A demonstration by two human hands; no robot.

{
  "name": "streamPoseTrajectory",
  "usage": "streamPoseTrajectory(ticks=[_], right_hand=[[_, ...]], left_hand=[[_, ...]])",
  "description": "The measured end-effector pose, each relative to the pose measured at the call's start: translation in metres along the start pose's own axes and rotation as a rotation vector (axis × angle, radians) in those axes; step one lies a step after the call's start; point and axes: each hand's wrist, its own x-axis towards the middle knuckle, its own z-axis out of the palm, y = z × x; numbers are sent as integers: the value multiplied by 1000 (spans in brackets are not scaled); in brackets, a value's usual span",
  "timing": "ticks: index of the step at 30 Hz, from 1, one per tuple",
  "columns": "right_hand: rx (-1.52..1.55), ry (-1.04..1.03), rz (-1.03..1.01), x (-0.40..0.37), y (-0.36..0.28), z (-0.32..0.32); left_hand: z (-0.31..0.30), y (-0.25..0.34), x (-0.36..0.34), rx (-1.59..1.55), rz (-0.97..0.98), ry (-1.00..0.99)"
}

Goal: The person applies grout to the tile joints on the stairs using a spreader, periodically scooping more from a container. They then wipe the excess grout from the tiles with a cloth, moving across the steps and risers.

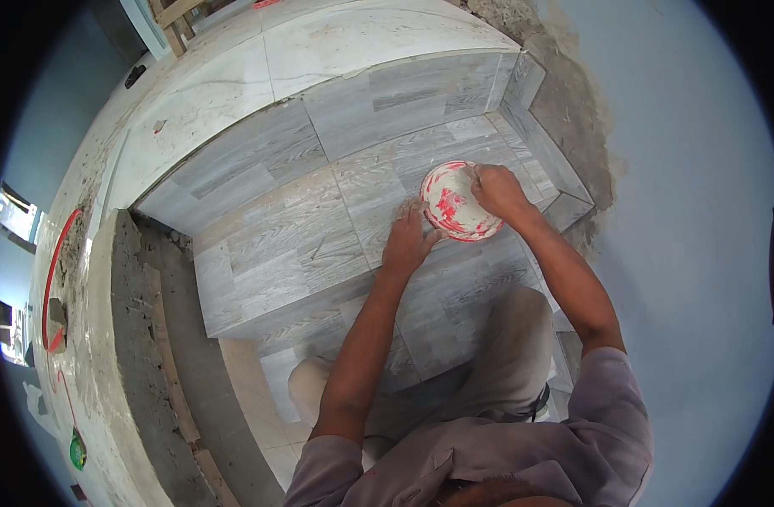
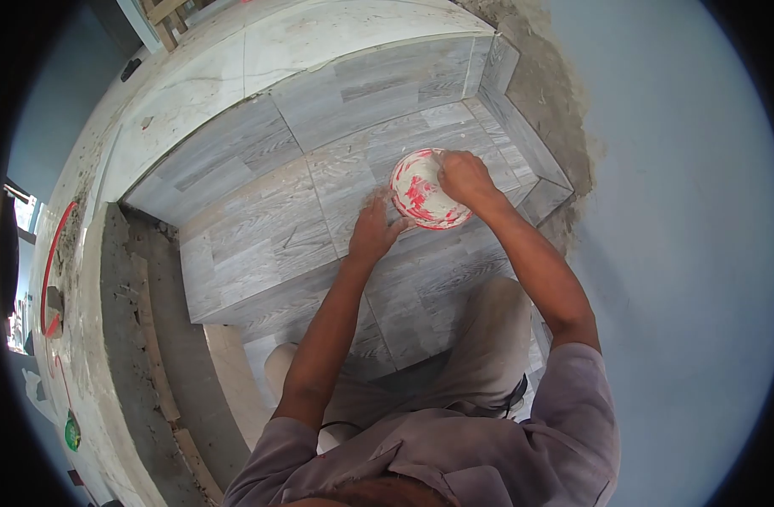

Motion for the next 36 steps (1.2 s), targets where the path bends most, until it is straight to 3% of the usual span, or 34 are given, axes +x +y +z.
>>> streamPoseTrajectory(ticks=[10,15,23,26,28,32,34,36], right_hand=[[236,-53,348,20,60,13],[703,-34,534,9,50,22],[651,-86,474,17,41,39],[596,-150,454,16,13,21],[620,-207,455,12,7,18],[1017,-238,531,9,18,26],[1185,-250,553,8,13,18],[1417,-212,637,7,11,5]], left_hand=[[-1,2,2,-34,-26,1],[-1,4,2,-15,-89,-27],[-5,10,3,-34,-197,-73],[-4,8,2,24,-71,39],[-11,16,4,-60,-205,-78],[-17,19,6,-115,-284,-151],[-8,10,5,-27,-137,-28],[-2,6,2,-30,-129,-16]])
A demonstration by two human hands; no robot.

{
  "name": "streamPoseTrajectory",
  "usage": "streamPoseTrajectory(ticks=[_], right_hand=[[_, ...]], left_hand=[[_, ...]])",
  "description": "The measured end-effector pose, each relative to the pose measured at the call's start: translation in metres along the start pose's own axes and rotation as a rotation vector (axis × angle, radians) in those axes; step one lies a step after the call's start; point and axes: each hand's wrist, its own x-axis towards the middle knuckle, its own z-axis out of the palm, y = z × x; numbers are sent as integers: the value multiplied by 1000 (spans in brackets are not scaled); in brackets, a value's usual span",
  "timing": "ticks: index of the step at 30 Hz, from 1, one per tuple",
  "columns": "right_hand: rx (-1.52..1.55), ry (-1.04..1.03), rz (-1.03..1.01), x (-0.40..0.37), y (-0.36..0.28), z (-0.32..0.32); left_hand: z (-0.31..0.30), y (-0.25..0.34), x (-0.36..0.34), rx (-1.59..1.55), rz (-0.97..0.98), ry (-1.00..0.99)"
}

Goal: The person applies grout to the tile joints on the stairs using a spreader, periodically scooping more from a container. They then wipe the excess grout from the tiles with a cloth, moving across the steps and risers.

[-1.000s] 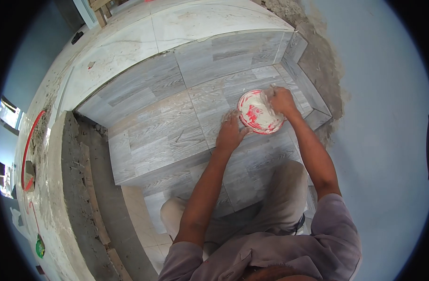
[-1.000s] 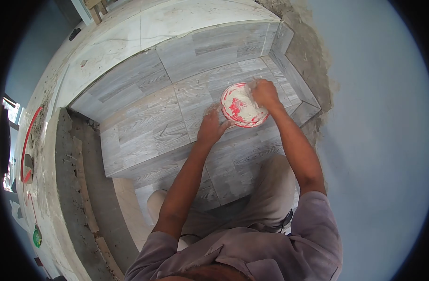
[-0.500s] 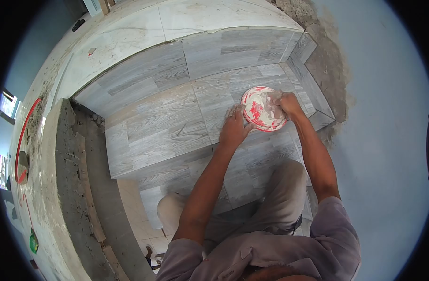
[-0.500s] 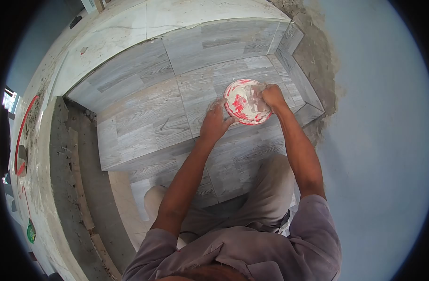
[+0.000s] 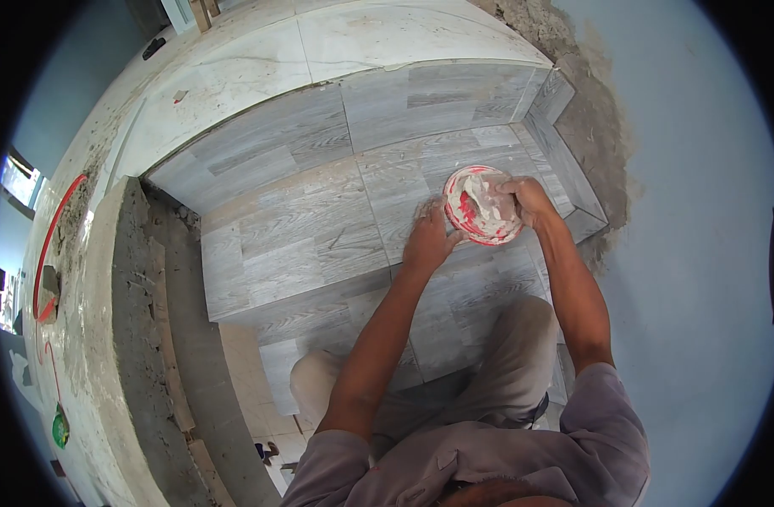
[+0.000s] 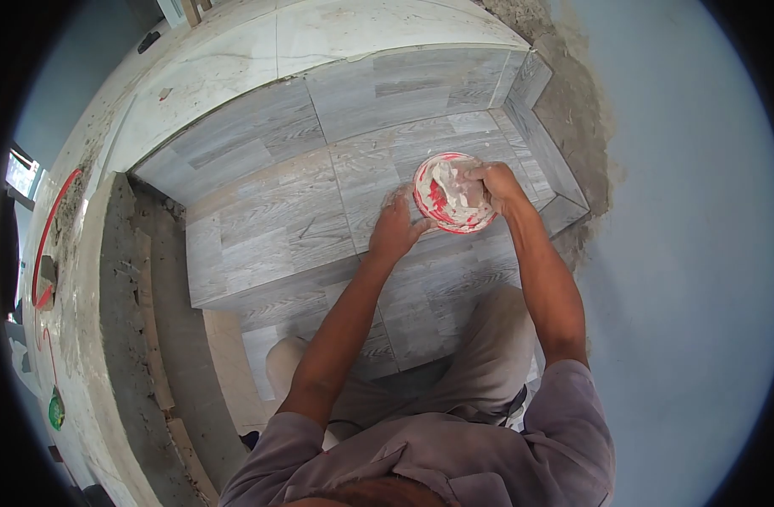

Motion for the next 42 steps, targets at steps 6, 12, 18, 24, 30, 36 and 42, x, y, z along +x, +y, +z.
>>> streamPoseTrajectory(ticks=[6,12,18,24,30,36,42], right_hand=[[144,-24,-15,-1,-5,-11],[374,-98,-35,-4,19,-23],[496,-94,-265,-10,15,11],[242,-178,-413,-16,-18,107],[221,-94,-616,20,-26,196],[131,4,-754,49,-18,229],[-610,159,-1594,53,-26,244]], left_hand=[[-5,3,1,-77,9,21],[-7,0,0,-216,116,176],[-47,-2,-14,-343,137,421],[-142,-53,-71,160,-12,518],[-180,-100,-116,479,-154,518],[-172,-99,-117,542,-256,540],[-175,-98,-117,488,-213,572]])
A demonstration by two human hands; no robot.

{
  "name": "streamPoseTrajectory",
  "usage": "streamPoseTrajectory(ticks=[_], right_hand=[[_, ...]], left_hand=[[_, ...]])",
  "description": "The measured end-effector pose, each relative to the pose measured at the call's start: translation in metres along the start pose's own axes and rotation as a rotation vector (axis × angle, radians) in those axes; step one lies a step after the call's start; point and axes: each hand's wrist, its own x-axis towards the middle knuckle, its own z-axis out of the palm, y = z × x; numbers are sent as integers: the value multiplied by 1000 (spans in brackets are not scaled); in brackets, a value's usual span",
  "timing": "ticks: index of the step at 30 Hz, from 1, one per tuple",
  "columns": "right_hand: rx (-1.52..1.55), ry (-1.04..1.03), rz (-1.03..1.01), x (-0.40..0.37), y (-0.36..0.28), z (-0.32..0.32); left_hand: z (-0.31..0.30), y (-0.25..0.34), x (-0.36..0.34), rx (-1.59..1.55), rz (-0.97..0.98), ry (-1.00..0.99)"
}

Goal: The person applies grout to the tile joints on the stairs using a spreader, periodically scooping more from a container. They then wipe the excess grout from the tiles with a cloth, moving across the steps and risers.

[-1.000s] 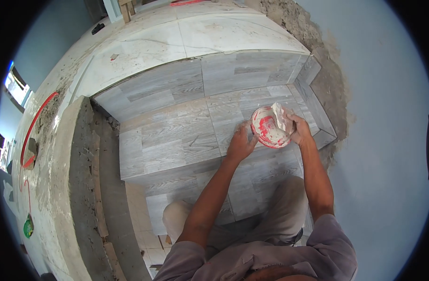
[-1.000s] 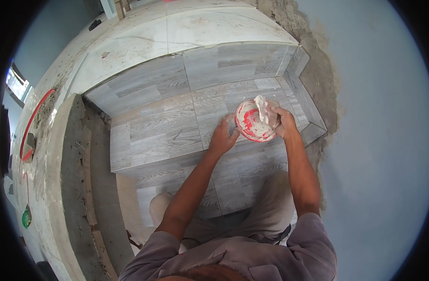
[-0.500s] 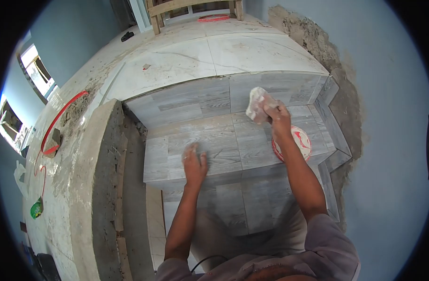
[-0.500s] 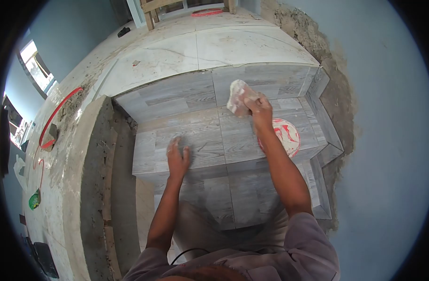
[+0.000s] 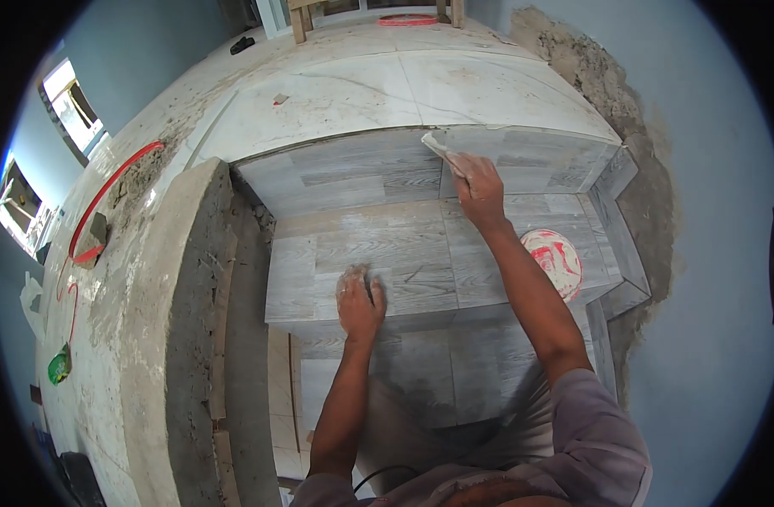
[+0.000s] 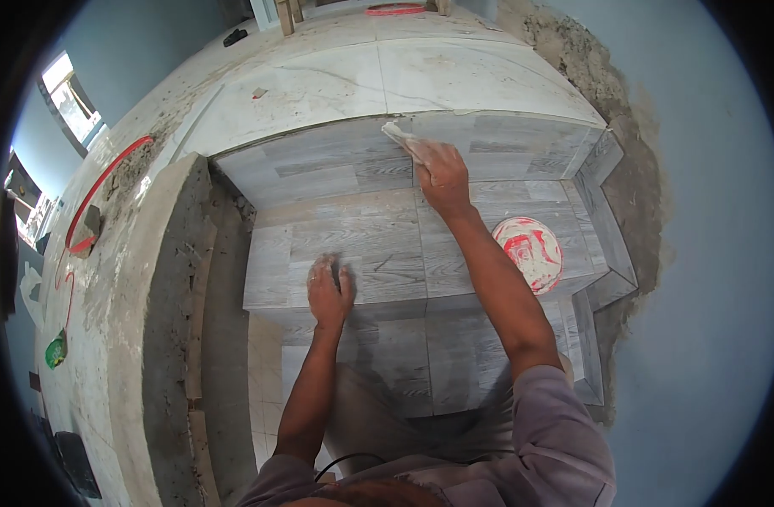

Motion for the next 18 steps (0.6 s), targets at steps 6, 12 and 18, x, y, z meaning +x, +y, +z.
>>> streamPoseTrajectory(ticks=[6,12,18], right_hand=[[-328,-44,-359,17,13,15],[-400,-125,-335,3,24,37],[-397,-160,-375,-16,25,34]], left_hand=[[2,0,-1,-1,9,10],[1,1,2,-9,16,11],[2,0,0,9,47,37]])
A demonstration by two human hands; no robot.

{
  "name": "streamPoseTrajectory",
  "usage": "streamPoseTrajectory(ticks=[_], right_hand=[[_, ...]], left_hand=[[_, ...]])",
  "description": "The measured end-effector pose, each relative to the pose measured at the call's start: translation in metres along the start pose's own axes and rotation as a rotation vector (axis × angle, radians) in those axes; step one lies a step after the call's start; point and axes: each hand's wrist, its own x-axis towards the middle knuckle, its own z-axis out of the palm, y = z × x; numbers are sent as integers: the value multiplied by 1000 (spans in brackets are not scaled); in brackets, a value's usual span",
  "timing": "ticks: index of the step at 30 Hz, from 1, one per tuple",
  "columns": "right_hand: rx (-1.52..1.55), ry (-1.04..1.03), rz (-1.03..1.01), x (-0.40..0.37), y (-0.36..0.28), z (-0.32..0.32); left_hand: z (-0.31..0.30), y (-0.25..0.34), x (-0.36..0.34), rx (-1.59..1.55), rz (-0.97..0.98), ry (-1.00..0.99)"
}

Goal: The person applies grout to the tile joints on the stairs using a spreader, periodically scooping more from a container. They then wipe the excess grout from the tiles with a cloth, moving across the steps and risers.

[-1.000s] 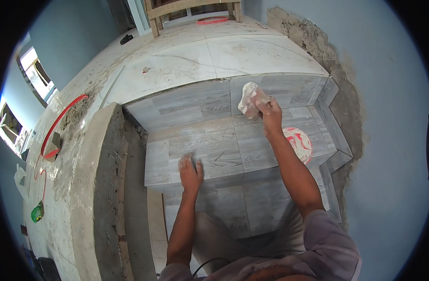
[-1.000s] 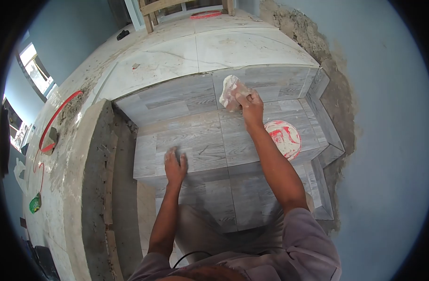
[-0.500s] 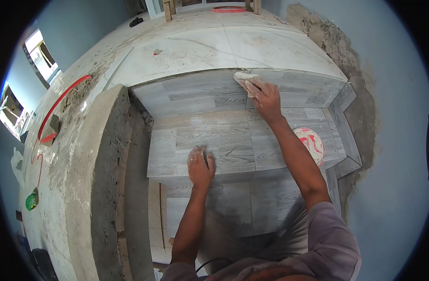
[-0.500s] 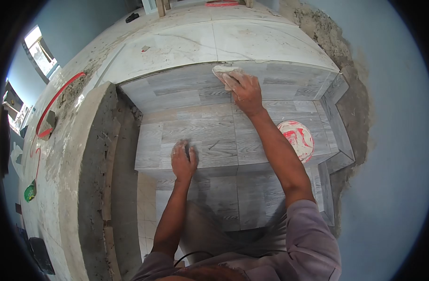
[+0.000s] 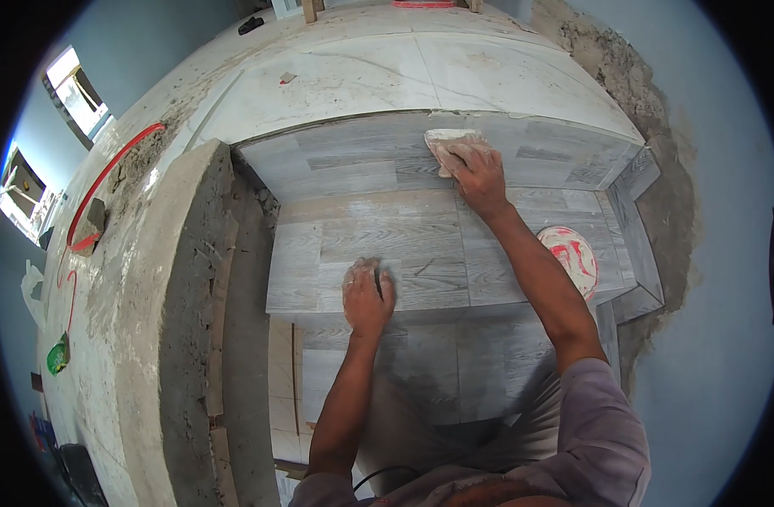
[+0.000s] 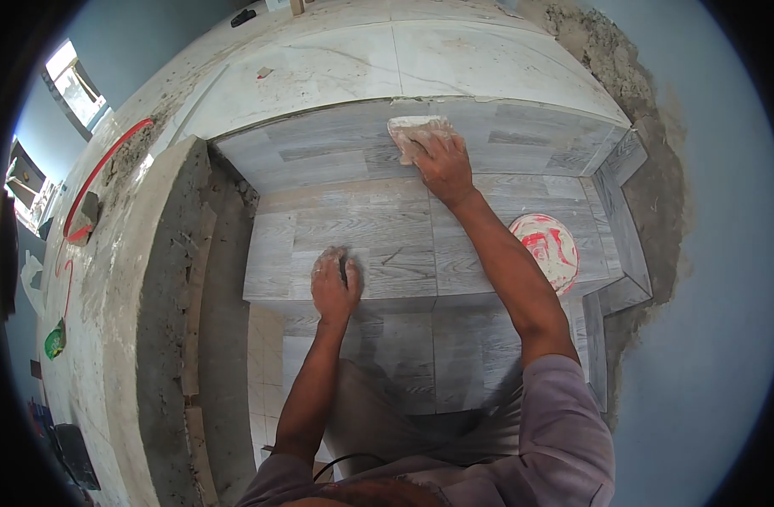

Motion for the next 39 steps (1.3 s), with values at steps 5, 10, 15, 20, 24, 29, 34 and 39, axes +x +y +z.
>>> streamPoseTrajectory(ticks=[5,10,15,20,24,29,34,39], right_hand=[[60,133,23,29,-12,4],[-3,69,40,26,-14,29],[31,24,-2,17,-24,17],[54,124,1,43,-28,8],[114,12,-43,33,-30,10],[175,68,-12,73,2,-33],[565,-324,104,152,43,-41],[667,-797,128,183,45,-26]], left_hand=[[-2,2,1,9,-6,-18],[-1,3,3,1,11,18],[-1,0,1,-5,14,4],[-3,4,1,8,5,-9],[-2,2,3,6,5,-7],[0,1,1,-7,2,-16],[2,0,1,0,6,6],[0,-2,1,-1,6,-24]])
